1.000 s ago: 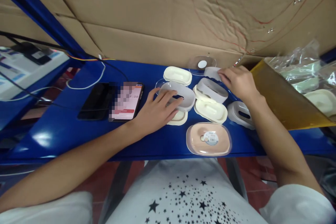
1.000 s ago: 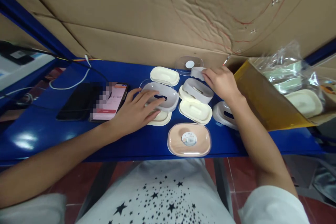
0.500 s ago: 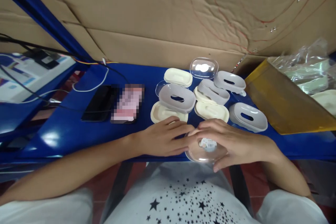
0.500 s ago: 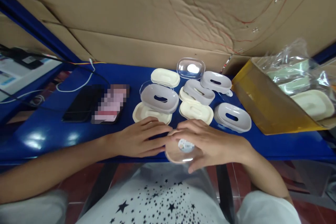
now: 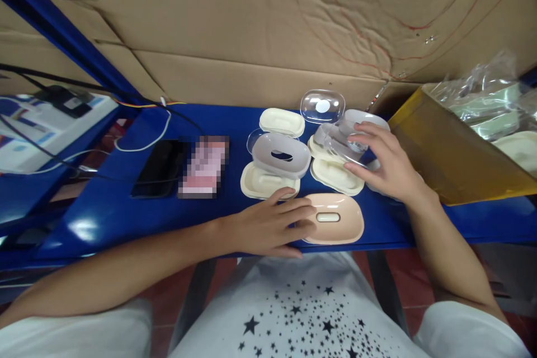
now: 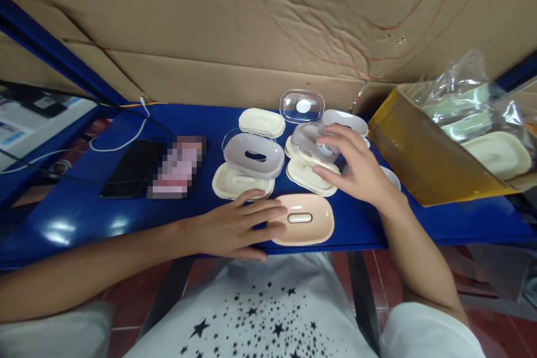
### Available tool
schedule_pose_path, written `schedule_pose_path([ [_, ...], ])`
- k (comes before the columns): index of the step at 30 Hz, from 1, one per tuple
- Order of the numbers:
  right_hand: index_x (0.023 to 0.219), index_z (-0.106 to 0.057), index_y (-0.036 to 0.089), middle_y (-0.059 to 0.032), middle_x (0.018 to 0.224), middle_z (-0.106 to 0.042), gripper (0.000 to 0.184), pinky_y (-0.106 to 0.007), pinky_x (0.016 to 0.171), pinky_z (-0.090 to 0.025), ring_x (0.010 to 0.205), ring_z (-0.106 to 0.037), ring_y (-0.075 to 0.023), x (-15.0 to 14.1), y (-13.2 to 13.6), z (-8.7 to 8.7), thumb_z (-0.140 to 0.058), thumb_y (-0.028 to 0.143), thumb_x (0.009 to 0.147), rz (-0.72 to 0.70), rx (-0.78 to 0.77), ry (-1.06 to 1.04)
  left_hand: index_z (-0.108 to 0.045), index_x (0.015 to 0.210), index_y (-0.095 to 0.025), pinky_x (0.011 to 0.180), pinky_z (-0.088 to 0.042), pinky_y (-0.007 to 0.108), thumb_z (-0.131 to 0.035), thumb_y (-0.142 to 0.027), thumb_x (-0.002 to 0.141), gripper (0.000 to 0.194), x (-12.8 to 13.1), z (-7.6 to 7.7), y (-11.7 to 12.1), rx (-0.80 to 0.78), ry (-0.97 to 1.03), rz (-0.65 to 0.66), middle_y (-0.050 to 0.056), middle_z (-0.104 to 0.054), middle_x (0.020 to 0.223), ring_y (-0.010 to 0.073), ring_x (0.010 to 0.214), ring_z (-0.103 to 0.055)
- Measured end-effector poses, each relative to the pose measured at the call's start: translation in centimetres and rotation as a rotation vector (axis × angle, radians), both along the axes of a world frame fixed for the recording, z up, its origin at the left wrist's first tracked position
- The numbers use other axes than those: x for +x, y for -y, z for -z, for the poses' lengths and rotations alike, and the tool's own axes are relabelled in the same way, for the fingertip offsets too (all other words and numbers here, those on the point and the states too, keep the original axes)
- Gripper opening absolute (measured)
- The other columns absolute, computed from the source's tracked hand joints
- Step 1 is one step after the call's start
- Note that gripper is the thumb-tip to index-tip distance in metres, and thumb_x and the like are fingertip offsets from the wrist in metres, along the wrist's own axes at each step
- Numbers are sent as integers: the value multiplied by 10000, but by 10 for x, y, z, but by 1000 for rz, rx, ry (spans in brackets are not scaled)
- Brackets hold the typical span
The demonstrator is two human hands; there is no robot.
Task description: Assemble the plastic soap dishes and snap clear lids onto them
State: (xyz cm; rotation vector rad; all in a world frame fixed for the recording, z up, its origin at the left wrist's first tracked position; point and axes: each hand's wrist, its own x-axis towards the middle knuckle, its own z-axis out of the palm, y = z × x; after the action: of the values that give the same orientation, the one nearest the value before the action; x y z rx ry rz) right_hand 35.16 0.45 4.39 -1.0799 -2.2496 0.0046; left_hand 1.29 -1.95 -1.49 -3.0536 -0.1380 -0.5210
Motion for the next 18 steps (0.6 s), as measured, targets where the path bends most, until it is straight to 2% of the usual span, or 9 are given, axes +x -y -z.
schedule_pose_path([
  [2, 1439, -652, 275, -148, 1529, -676, 459, -609, 1211, -449, 1471, -593, -398, 1, -11, 12, -741, 430, 1017, 66, 69, 110, -664, 1203, -222, 1220, -363, 486, -593, -539, 1121, 335, 1, 1, -1, -47, 16, -15, 107, -712, 1382, 286, 1379, -591],
  [5, 1414, -678, 274, -126, 1518, -701, 335, -627, 1235, -365, 1468, -605, -374, -1, -20, 25, -619, 303, 1086, 113, 123, 221, -639, 1099, -207, 1149, -447, 451, -619, -432, 1122, 227, 1, -1, -2, -170, 98, -4, 108, -746, 1256, 270, 1268, -646],
  [8, 1365, -711, 290, -96, 1485, -726, 319, -583, 1189, -392, 1417, -640, -340, -7, -13, 21, -554, 211, 1099, 107, 161, 167, -625, 1130, -183, 1107, -513, 419, -628, -354, 1120, 171, 1, -5, -5, -315, 198, 29, 116, -755, 1202, 256, 1219, -670],
  [10, 1332, -723, 288, -81, 1325, -795, 279, -511, 1097, -471, 1267, -716, -293, -13, -2, 13, -570, 236, 1105, -20, 75, 83, -624, 1181, -180, 1088, -544, 414, -638, -331, 1116, 164, 1, -7, -6, -377, 273, 16, 112, -760, 1183, 247, 1191, -690],
  [12, 1311, -728, 284, -62, 1149, -822, 241, -448, 997, -532, 1098, -755, -251, -21, 11, 4, -630, 344, 1099, -243, -99, 3, -625, 1208, -190, 1039, -573, 404, -640, -330, 1117, 168, 0, -7, -7, -394, 340, -28, 102, -766, 1172, 237, 1142, -711],
  [13, 1323, -724, 281, -58, 1117, -821, 290, -435, 973, -550, 1060, -759, -243, -26, 17, 2, -674, 425, 1077, -351, -189, -19, -627, 1206, -195, 1006, -584, 399, -638, -337, 1119, 167, -1, -7, -8, -386, 368, -58, 98, -771, 1165, 233, 1115, -720],
  [14, 1353, -715, 275, -64, 1137, -819, 391, -434, 973, -562, 1064, -760, -246, -31, 22, 1, -719, 509, 1039, -438, -268, -20, -629, 1199, -199, 978, -590, 396, -633, -344, 1122, 164, -2, -6, -8, -372, 389, -94, 94, -774, 1158, 230, 1091, -727],
  [16, 1421, -691, 266, -92, 1255, -806, 560, -459, 1036, -563, 1163, -750, -267, -41, 28, 2, -780, 590, 972, -506, -360, 11, -633, 1184, -205, 942, -592, 389, -619, -344, 1129, 150, -3, -6, -10, -338, 399, -161, 86, -780, 1144, 226, 1061, -736],
  [18, 1453, -679, 271, -103, 1351, -782, 534, -484, 1111, -540, 1271, -723, -277, -47, 30, 6, -782, 519, 992, -489, -399, 50, -633, 1178, -208, 938, -591, 387, -617, -336, 1130, 137, -4, -6, -13, -301, 392, -195, 79, -781, 1149, 225, 1060, -740],
])
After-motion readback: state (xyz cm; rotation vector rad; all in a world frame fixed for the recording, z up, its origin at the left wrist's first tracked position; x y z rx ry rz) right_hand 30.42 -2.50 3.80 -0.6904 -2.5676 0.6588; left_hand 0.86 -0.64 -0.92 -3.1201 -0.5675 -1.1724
